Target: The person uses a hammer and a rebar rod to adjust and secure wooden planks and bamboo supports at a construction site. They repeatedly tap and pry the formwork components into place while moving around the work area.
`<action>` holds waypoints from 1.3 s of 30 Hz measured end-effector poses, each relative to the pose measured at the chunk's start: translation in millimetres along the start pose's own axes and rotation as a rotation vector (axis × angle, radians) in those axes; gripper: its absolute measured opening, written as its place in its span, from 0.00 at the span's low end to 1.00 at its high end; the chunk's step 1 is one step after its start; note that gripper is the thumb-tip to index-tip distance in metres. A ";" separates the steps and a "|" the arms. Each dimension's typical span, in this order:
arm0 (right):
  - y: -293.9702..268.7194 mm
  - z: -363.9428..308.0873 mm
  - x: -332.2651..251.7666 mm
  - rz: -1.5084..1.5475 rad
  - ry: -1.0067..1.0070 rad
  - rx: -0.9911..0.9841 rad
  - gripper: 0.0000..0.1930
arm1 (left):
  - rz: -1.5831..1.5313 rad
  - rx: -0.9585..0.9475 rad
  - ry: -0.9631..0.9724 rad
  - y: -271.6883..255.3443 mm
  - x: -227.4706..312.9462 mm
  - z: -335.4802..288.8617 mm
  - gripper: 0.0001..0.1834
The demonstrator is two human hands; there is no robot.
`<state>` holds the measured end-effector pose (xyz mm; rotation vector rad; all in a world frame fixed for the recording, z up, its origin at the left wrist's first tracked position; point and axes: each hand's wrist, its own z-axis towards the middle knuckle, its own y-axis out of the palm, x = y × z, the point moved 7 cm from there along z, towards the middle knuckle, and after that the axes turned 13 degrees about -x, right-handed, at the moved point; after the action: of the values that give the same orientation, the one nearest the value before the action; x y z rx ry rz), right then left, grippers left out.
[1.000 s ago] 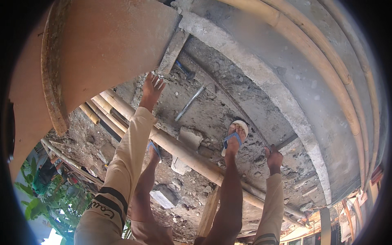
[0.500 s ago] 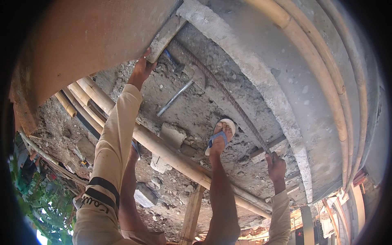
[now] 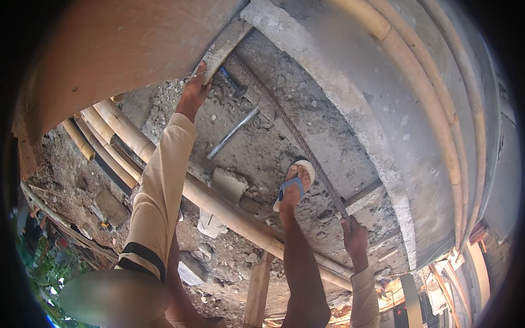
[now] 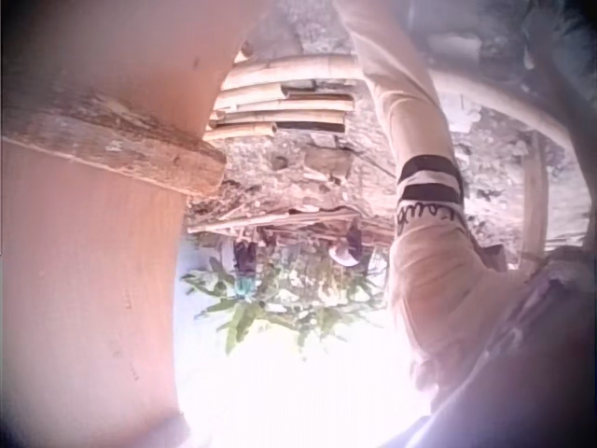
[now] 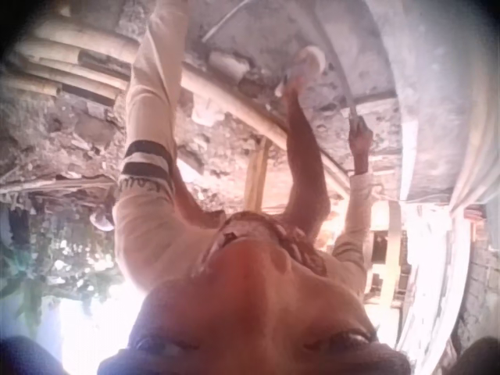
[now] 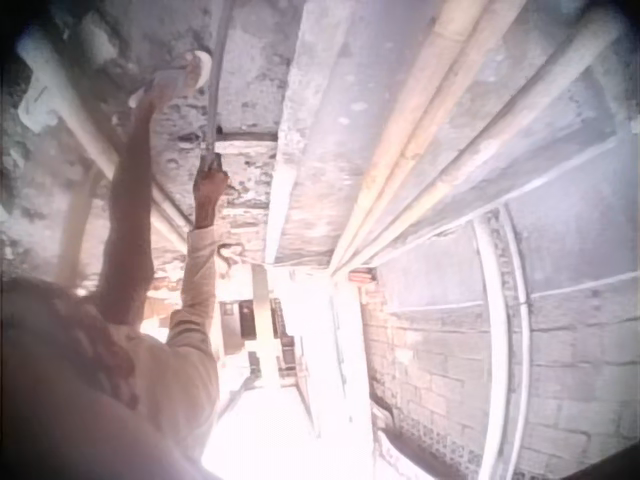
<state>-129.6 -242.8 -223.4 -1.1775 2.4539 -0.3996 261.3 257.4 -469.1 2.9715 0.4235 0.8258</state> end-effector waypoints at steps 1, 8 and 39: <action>-5.2 -5.7 -7.6 -0.014 0.012 0.001 0.23 | -0.001 0.017 -0.003 1.1 3.3 -2.0 0.21; 33.0 20.9 32.3 -0.070 0.002 0.025 0.24 | 0.033 -0.114 0.020 -4.8 6.0 1.5 0.32; -6.3 -92.0 -98.6 0.089 0.196 -0.094 0.21 | 0.785 0.334 0.431 -21.6 -41.0 -106.2 0.27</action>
<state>-111.3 -160.8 -117.8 -1.1077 2.7097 -0.3946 168.0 262.5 -400.6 3.2393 -0.7439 1.5958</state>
